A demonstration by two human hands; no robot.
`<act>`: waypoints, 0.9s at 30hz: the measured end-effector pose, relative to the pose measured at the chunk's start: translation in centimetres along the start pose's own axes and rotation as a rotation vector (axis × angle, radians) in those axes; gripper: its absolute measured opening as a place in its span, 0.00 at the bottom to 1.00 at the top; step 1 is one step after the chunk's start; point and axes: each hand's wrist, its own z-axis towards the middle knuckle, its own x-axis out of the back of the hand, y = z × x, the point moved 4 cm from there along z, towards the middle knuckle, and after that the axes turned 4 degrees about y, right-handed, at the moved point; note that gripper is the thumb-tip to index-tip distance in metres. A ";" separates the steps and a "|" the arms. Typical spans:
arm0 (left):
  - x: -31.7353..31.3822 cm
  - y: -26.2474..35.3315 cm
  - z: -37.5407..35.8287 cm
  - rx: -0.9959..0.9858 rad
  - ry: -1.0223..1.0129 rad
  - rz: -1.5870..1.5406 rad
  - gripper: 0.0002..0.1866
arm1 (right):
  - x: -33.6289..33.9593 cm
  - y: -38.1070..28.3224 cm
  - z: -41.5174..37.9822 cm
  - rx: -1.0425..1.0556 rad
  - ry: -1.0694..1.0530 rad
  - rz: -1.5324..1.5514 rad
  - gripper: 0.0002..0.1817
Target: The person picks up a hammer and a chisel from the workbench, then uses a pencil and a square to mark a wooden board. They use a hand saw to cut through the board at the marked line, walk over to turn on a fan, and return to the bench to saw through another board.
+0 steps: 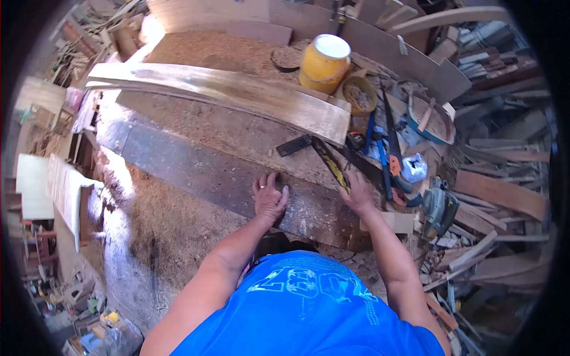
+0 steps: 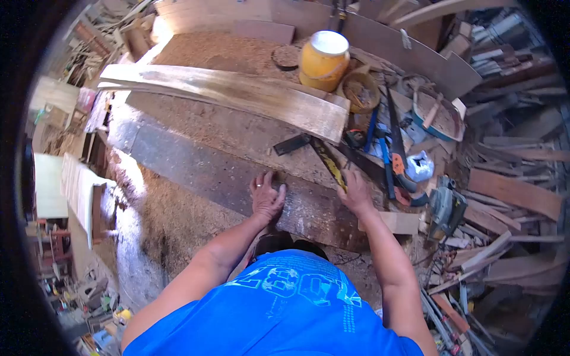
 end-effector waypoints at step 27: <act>0.3 1.1 0.4 -0.043 -0.087 0.064 0.33 | 7.6 -9.6 1.1 -0.036 -0.220 -0.317 0.25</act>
